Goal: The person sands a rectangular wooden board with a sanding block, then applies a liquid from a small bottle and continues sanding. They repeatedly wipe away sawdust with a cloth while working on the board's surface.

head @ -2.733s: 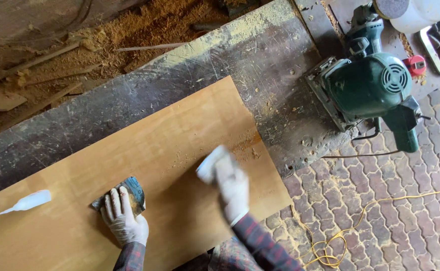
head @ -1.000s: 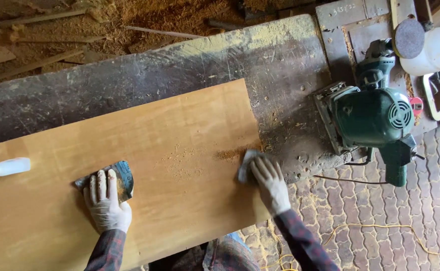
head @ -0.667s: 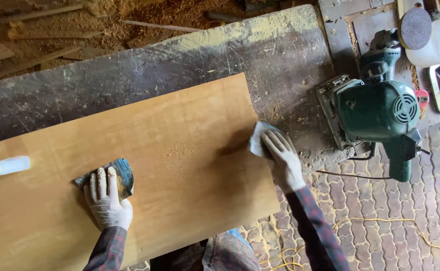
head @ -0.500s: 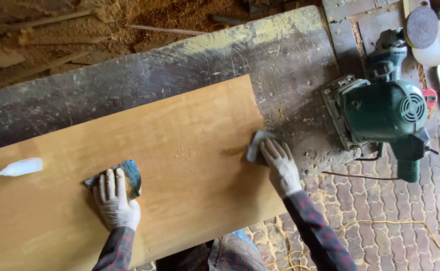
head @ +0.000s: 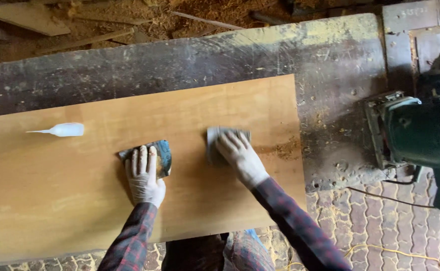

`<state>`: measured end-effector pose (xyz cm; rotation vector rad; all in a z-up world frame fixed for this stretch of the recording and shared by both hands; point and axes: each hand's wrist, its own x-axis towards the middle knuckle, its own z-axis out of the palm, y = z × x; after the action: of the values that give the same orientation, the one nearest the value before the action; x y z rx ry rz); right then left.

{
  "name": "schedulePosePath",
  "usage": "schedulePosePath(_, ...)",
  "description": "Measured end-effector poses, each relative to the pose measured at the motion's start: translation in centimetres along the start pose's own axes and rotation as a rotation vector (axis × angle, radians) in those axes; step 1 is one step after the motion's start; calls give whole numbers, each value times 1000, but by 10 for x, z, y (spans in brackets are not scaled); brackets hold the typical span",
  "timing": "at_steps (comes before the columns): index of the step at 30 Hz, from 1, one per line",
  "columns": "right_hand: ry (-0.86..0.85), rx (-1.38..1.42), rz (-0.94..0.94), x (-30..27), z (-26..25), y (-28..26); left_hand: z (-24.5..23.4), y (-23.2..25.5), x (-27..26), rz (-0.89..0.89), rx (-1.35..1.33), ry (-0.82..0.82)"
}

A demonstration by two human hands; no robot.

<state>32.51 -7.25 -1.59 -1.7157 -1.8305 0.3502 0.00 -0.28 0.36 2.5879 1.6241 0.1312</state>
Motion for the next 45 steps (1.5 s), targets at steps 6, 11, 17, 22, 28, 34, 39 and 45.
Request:
schedulePosePath(6, -329, 0, -129, -26, -48, 27, -1, -1, 1, -3, -46, 2)
schedulePosePath(11, -287, 109, -119, 70, -37, -15, -8, 5, 5, 17, -50, -23)
schedulePosePath(17, -422, 99, -445, 1, 2, 23, 6, -3, 1, 28, -34, 18)
schedulePosePath(22, -421, -28, -337, -28, -79, 63, -2, 0, 4, 9, -32, 3)
schedulePosePath(28, -185, 64, 217, -119, -16, -30, 3, -1, 6, 9, -28, -19)
schedulePosePath(34, -227, -181, 165, -101, -20, -33, 6, 1, -2, 22, -38, -7)
schedulePosePath(39, -149, -194, 382, -85, -57, -27, 17, 33, 4, 30, 51, 47)
schedulePosePath(45, -208, -166, 189, -95, -13, -12, 21, 83, 9, 145, -110, -103)
